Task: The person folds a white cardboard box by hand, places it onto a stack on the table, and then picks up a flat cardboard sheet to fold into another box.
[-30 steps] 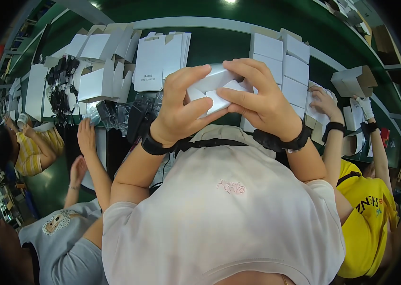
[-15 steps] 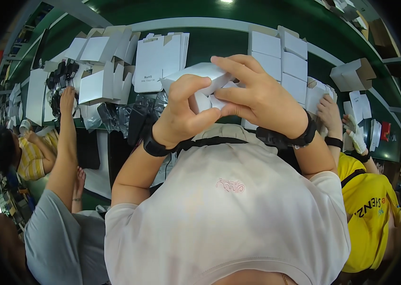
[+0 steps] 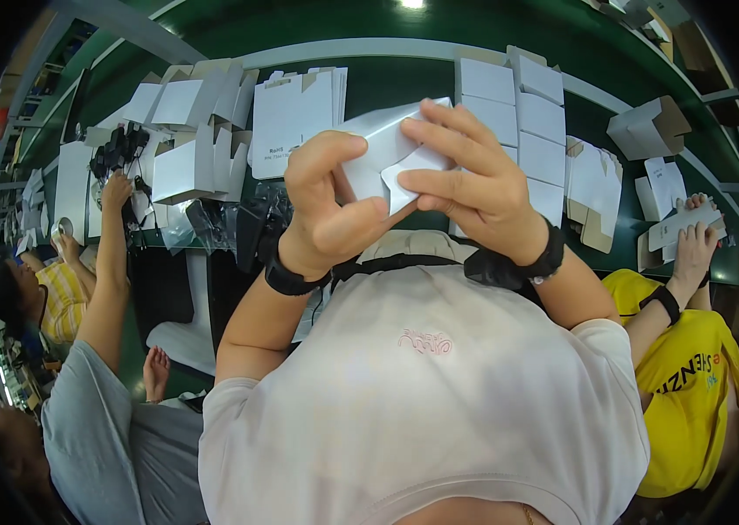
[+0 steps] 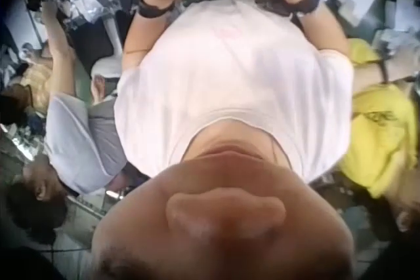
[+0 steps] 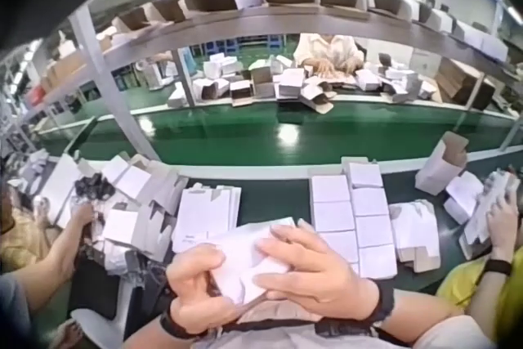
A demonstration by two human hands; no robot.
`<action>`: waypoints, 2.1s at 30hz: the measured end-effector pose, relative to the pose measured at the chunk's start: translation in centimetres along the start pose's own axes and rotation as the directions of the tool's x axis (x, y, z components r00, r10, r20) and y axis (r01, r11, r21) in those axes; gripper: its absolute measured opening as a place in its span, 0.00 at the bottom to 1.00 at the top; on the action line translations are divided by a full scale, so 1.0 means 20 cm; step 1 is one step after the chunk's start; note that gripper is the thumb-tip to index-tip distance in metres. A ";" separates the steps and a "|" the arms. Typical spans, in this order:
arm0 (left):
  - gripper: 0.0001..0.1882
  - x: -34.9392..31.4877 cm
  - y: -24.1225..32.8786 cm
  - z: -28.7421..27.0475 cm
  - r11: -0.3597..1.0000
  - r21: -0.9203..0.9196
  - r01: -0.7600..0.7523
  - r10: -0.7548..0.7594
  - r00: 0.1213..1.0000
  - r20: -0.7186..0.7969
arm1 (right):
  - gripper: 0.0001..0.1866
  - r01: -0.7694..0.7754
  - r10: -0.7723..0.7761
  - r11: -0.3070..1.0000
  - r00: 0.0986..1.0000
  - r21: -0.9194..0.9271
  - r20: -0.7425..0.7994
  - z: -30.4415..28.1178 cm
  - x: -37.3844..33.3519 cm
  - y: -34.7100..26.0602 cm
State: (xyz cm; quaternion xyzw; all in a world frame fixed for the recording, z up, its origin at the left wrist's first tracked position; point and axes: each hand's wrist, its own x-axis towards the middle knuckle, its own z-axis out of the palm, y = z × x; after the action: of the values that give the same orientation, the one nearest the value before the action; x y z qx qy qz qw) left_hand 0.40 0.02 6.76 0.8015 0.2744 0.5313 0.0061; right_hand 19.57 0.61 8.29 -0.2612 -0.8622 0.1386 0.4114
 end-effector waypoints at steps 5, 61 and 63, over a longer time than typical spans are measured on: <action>0.21 -0.02 -0.08 0.03 0.963 -0.138 -0.233 0.218 0.969 -0.119 | 0.10 -0.021 0.021 0.999 1.000 -0.038 0.008 0.00 0.03 -0.02; 0.40 -0.13 -0.11 0.01 0.976 -0.102 0.190 -0.179 0.978 0.107 | 0.39 -0.623 0.685 0.509 0.711 0.594 0.159 0.10 0.05 0.07; 0.41 -0.14 -0.10 0.01 0.974 -0.110 0.196 -0.185 0.977 0.104 | 0.41 -0.631 0.700 0.475 0.694 0.613 0.171 0.10 0.04 0.07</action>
State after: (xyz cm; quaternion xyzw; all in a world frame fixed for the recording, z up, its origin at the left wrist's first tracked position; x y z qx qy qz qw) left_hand -1.15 0.55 3.82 0.7936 0.3170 0.5058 0.1179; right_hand 18.02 2.22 6.93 -0.4280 -0.5705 0.5533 0.4304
